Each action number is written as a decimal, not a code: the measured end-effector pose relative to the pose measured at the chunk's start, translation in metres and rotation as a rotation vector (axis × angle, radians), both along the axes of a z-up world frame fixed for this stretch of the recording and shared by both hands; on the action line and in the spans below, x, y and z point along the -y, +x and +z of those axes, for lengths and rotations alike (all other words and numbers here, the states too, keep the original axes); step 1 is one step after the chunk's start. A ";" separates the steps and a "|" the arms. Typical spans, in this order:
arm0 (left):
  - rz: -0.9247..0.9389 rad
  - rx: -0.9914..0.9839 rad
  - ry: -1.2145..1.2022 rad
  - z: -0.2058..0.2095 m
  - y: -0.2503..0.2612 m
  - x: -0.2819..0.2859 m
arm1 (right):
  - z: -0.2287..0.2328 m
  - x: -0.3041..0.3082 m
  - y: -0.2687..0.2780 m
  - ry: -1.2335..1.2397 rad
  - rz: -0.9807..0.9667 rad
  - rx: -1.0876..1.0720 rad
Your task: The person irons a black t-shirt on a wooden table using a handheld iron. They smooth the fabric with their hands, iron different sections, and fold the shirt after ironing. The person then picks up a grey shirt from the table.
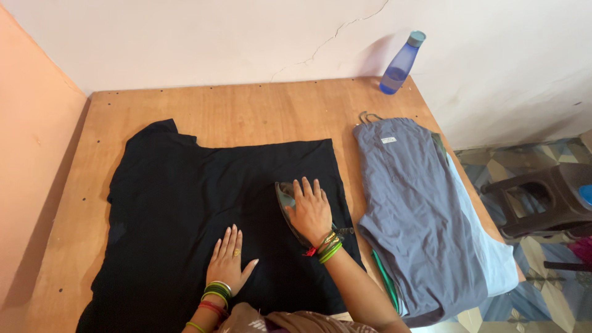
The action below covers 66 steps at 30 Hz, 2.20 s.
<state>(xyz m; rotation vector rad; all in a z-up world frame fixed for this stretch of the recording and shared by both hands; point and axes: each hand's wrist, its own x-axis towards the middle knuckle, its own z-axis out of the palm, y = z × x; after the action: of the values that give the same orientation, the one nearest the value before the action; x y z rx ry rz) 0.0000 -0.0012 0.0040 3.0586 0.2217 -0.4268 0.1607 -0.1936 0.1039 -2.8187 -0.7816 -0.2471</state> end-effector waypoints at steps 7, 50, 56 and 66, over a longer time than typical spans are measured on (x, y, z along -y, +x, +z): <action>0.003 -0.010 -0.009 0.003 0.001 0.000 | -0.006 0.024 -0.015 0.100 -0.050 -0.196; -0.272 0.087 -0.179 -0.031 -0.075 0.016 | -0.033 0.036 -0.045 -0.003 0.014 0.061; -0.344 0.497 -0.343 -0.072 -0.119 0.001 | 0.000 0.044 -0.150 -0.094 0.145 -0.129; -0.705 0.804 -0.222 -0.089 -0.140 -0.020 | -0.009 -0.017 -0.069 -0.078 0.055 0.079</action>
<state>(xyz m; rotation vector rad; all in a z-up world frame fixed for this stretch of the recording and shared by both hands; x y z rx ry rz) -0.1400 0.0186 -0.0853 2.7071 -0.8636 0.7210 0.0913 -0.1763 0.0946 -2.8701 -0.9027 -0.3284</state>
